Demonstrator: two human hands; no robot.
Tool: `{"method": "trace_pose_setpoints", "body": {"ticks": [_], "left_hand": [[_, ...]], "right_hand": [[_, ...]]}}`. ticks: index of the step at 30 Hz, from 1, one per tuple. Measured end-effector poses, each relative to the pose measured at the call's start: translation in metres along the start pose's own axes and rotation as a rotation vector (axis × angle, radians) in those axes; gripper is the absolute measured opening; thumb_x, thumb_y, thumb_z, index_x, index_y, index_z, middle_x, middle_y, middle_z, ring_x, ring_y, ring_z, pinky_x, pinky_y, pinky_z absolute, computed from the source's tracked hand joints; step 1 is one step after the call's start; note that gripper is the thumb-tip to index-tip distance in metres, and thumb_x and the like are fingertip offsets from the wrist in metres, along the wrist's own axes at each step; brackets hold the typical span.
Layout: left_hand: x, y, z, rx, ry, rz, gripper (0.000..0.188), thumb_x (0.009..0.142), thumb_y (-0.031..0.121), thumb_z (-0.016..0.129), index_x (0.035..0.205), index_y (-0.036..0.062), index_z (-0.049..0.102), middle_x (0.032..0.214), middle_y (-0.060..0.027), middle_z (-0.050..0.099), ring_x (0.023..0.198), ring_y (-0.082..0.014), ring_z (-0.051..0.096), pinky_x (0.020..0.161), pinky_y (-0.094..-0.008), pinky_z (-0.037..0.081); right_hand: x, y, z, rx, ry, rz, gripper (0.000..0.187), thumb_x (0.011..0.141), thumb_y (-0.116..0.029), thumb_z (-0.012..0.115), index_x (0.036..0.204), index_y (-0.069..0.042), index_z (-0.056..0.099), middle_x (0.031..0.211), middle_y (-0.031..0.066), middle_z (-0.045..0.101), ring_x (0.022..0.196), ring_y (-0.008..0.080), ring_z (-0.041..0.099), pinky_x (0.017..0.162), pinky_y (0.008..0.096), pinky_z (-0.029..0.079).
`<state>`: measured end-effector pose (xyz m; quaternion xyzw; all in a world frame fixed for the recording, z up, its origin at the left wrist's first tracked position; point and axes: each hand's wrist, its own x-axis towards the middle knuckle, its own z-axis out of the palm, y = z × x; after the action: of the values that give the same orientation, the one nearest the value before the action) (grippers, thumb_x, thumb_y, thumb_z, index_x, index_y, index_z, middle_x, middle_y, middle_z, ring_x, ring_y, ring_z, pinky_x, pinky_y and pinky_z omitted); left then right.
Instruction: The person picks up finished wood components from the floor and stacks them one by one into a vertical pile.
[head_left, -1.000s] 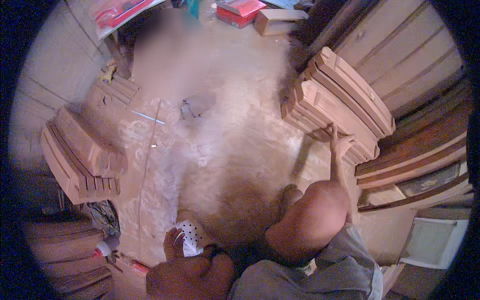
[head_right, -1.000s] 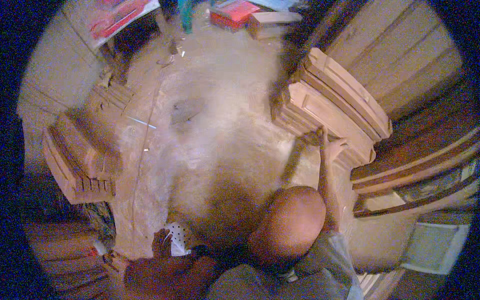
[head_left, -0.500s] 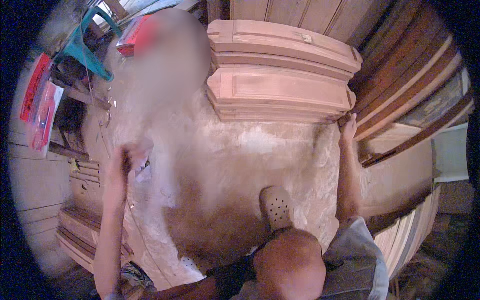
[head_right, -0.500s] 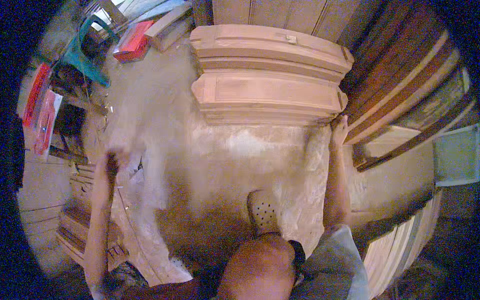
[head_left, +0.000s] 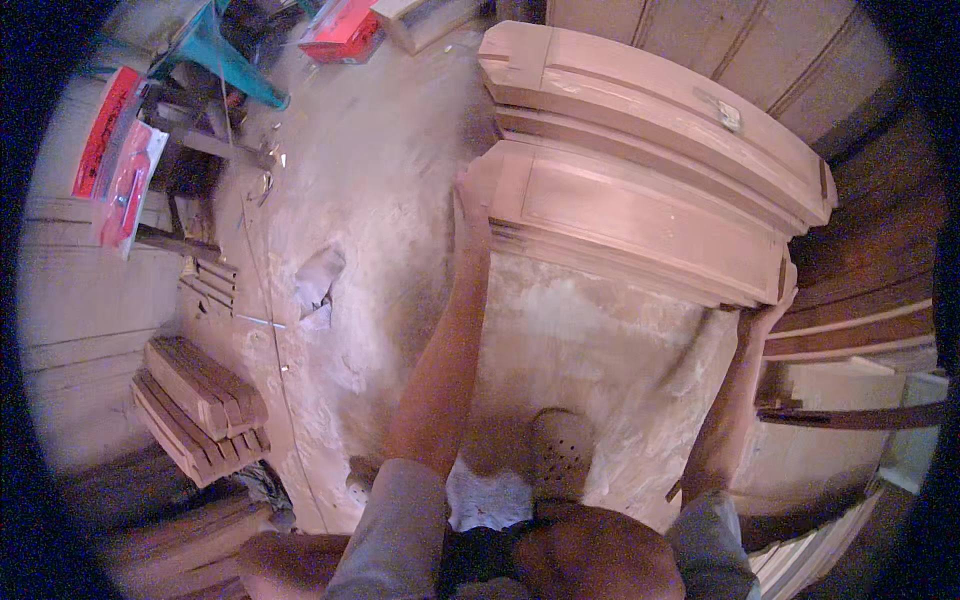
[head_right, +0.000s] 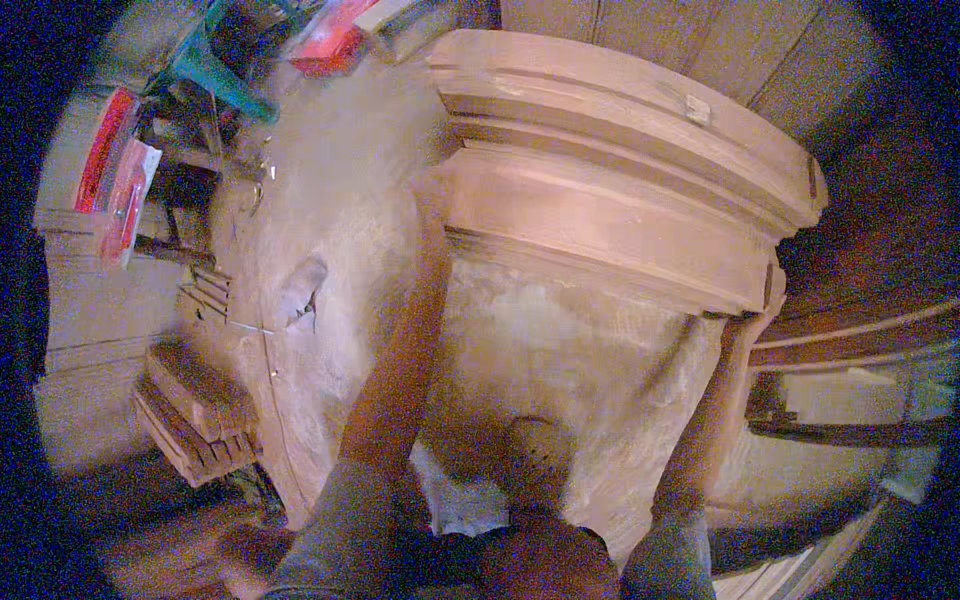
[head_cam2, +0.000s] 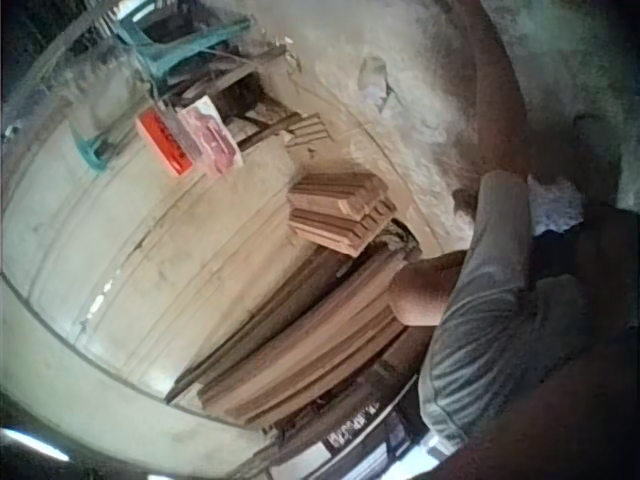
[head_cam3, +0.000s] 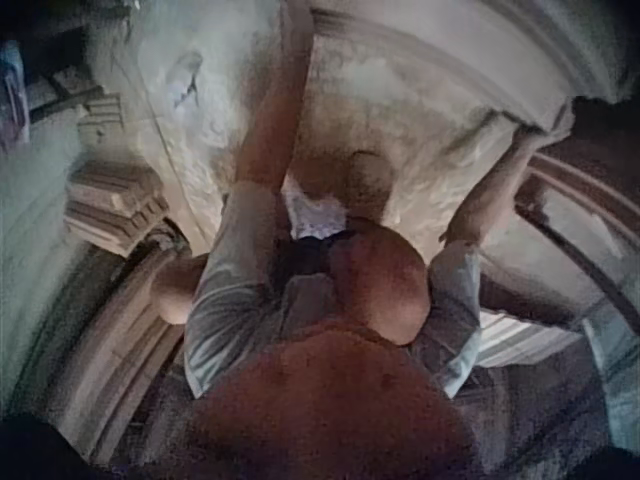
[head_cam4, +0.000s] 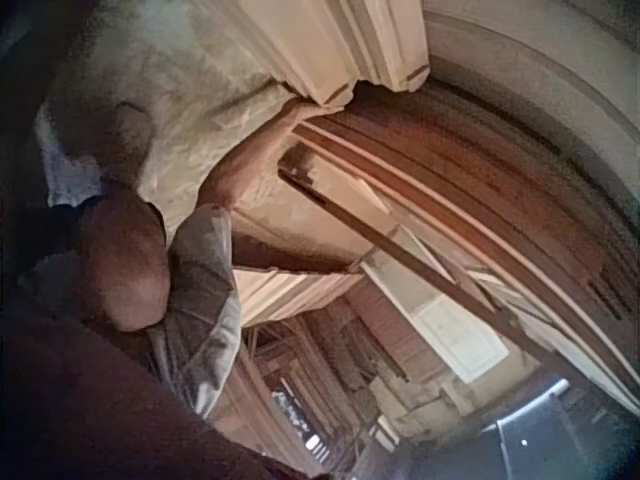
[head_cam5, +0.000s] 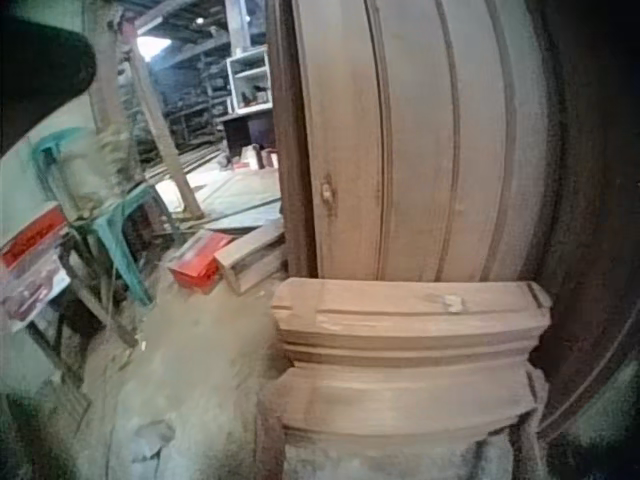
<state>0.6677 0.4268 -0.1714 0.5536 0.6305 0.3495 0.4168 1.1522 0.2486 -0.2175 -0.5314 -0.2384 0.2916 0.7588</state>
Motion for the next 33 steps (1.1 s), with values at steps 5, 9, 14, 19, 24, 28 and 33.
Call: {"method": "trace_pose_setpoints", "body": {"ticks": [5, 9, 14, 19, 24, 28, 33], "left_hand": [[-0.004, 0.000, 0.010, 0.012, 0.041, -0.006, 0.058, 0.097, 0.052, 0.025, 0.128, 0.0079, 0.048, 0.129, -0.0095, 0.053, 0.116, -0.0207, 0.050, 0.099, -0.0354, 0.035], [-0.002, 0.000, 0.014, 0.018, 0.070, -0.004, 0.059, 0.097, 0.052, 0.025, 0.128, 0.0077, 0.048, 0.130, -0.0097, 0.053, 0.116, -0.0211, 0.049, 0.100, -0.0356, 0.035], [0.001, 0.003, 0.020, 0.017, 0.083, 0.010, 0.059, 0.097, 0.052, 0.025, 0.129, 0.0074, 0.048, 0.130, -0.0100, 0.052, 0.117, -0.0215, 0.049, 0.100, -0.0358, 0.035], [0.022, -0.001, 0.001, 0.019, 0.100, 0.019, 0.060, 0.097, 0.052, 0.025, 0.129, 0.0071, 0.047, 0.130, -0.0103, 0.052, 0.117, -0.0220, 0.048, 0.100, -0.0360, 0.034], [0.029, 0.004, 0.001, 0.001, 0.083, 0.033, 0.060, 0.097, 0.052, 0.025, 0.129, 0.0069, 0.047, 0.131, -0.0106, 0.051, 0.118, -0.0224, 0.048, 0.101, -0.0362, 0.034], [0.027, 0.001, -0.002, -0.007, 0.085, 0.034, 0.060, 0.097, 0.052, 0.025, 0.129, 0.0066, 0.047, 0.131, -0.0108, 0.051, 0.118, -0.0228, 0.048, 0.101, -0.0363, 0.034], [0.016, 0.000, 0.000, -0.012, 0.082, 0.031, 0.061, 0.097, 0.053, 0.025, 0.130, 0.0063, 0.046, 0.131, -0.0111, 0.051, 0.119, -0.0232, 0.047, 0.102, -0.0365, 0.033]], "right_hand": [[-0.017, -0.016, 0.024, -0.021, 0.123, 0.083, 0.062, 0.095, -0.056, 0.025, 0.141, -0.014, 0.034, 0.144, 0.0074, 0.035, 0.132, 0.0276, 0.033, 0.110, 0.0463, 0.027], [-0.018, -0.024, 0.037, -0.041, -0.065, 0.036, 0.067, 0.093, -0.060, 0.025, 0.143, -0.015, 0.029, 0.144, 0.0072, 0.034, 0.134, 0.0292, 0.029, 0.111, 0.0484, 0.023], [-0.014, -0.027, 0.017, -0.017, -0.105, 0.046, 0.068, 0.093, -0.061, 0.024, 0.143, -0.015, 0.029, 0.144, 0.0071, 0.034, 0.134, 0.0290, 0.030, 0.111, 0.0480, 0.024], [-0.028, -0.055, 0.049, 0.046, 0.064, 0.240, 0.065, 0.093, -0.058, 0.027, 0.141, -0.014, 0.033, 0.142, 0.0075, 0.038, 0.131, 0.0296, 0.034, 0.108, 0.0487, 0.028], [-0.012, -0.058, 0.045, 0.025, 0.192, 0.277, 0.059, 0.091, -0.051, 0.032, 0.134, -0.012, 0.044, 0.134, 0.0088, 0.048, 0.126, 0.0291, 0.041, 0.105, 0.0467, 0.032], [-0.016, -0.054, 0.054, -0.063, 0.177, 0.163, 0.061, 0.093, -0.053, 0.029, 0.132, -0.010, 0.047, 0.136, 0.0082, 0.047, 0.127, 0.0271, 0.041, 0.106, 0.0441, 0.031], [-0.031, -0.030, 0.061, -0.632, -0.171, -0.601, 0.055, 0.092, -0.044, 0.044, 0.133, -0.007, 0.041, 0.129, 0.0074, 0.047, 0.121, 0.0224, 0.044, 0.102, 0.0404, 0.036]]}}
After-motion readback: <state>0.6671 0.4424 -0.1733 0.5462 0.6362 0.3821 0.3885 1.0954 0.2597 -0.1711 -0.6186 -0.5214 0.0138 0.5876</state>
